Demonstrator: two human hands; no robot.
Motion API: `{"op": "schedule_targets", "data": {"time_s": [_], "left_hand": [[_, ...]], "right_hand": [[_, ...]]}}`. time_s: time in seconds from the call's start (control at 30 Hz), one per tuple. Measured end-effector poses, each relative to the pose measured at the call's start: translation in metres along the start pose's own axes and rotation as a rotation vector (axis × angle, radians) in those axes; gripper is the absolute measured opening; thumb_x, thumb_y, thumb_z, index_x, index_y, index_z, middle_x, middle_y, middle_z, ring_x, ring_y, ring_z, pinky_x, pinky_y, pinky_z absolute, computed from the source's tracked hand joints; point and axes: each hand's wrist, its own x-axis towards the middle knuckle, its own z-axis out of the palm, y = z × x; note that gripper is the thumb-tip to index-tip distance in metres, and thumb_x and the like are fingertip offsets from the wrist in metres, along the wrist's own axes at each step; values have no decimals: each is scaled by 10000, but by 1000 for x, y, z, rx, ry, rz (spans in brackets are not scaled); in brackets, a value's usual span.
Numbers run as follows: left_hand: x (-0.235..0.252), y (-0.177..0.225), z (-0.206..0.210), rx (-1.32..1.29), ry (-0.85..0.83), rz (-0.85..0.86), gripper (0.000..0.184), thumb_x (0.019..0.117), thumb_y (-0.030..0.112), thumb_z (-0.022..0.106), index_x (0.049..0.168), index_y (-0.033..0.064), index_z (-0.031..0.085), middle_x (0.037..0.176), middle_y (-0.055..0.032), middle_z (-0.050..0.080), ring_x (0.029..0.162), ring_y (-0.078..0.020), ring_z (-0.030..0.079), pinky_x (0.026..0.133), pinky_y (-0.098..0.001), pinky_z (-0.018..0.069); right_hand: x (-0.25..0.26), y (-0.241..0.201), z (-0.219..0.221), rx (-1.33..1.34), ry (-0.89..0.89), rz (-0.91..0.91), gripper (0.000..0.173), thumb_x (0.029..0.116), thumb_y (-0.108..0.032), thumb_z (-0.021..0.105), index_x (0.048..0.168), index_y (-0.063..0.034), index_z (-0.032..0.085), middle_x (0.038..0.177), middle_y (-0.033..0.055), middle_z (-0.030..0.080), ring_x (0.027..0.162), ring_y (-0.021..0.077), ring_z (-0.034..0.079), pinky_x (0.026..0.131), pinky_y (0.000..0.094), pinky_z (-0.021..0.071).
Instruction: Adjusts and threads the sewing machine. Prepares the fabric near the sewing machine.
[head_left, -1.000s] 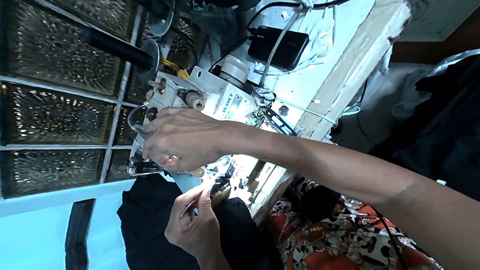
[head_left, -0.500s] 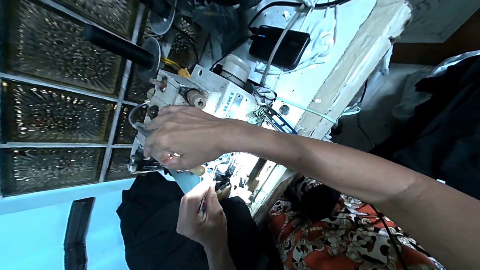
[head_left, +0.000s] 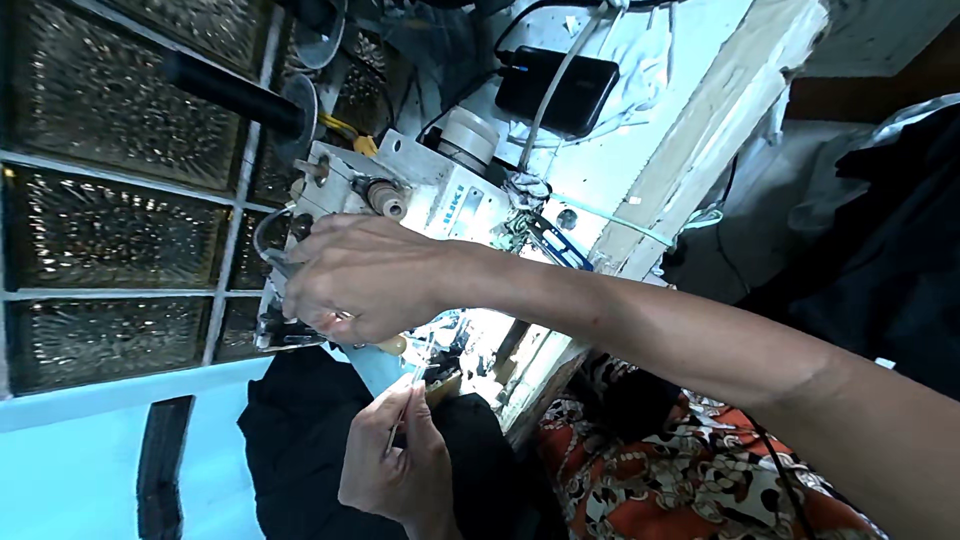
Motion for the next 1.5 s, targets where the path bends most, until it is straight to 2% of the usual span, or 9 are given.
{"op": "schedule_targets", "data": {"time_s": [0.13,0.23,0.4,0.57,0.87,1.03,1.23,1.37,1.5], "left_hand": [[-3,-4,4,268,-44,162,179,943,60,640,846,-60,731,816,-192,726,799,-216,706,739,-243,532],[-4,-2,6,379,-98,252,178,956,60,615,870,-31,740,842,-188,732,777,-296,691,702,-331,520],[2,-2,3,413,-157,301,155,943,54,627,886,-24,749,825,-176,723,736,-303,669,664,-352,497],[5,-2,0,284,-144,253,200,960,78,633,846,-52,733,796,-185,718,768,-236,692,712,-265,522],[10,-8,13,467,-229,281,157,916,46,636,830,-30,744,807,-202,723,770,-344,702,678,-390,515],[10,-15,15,412,-209,283,164,906,36,628,817,-43,740,768,-202,708,744,-311,704,677,-351,528],[7,-6,10,46,-110,58,160,887,2,665,802,-130,698,801,-171,716,788,-26,682,727,-102,504],[1,2,-5,-105,-125,-8,129,914,7,674,878,-115,688,890,-93,738,887,35,686,803,-103,538],[-3,11,-19,-25,-223,13,190,940,68,683,914,-120,698,902,-138,741,890,24,690,815,-101,526]], "right_hand": [[0,-1,-1,4,4,3,203,965,-184,621,1065,-110,781,1054,45,749,1112,239,642,1088,445,361],[-1,-1,-1,8,16,2,177,960,-177,625,1007,-95,774,1002,51,742,1089,244,641,1062,443,367],[0,-1,1,6,37,7,174,961,-174,618,967,-90,769,962,61,732,1047,247,644,1026,445,381],[0,-4,-1,30,43,39,153,956,-161,632,945,-76,759,930,72,718,1005,255,644,1006,456,392],[-1,-7,-2,35,47,46,135,943,-161,660,944,-76,765,943,87,720,1020,275,642,998,470,395],[-2,-8,-4,27,43,54,137,941,-168,666,946,-73,764,946,88,721,1022,275,641,1004,465,391],[-2,-10,-4,29,49,63,129,941,-147,668,947,-62,764,954,97,722,1025,281,643,996,468,397],[-1,-9,-3,31,50,52,132,939,-156,671,931,-63,764,943,96,722,1019,283,643,1000,468,396],[-1,-9,-5,23,27,59,138,947,-166,665,942,-67,763,944,85,718,1012,276,641,990,467,400]]}}
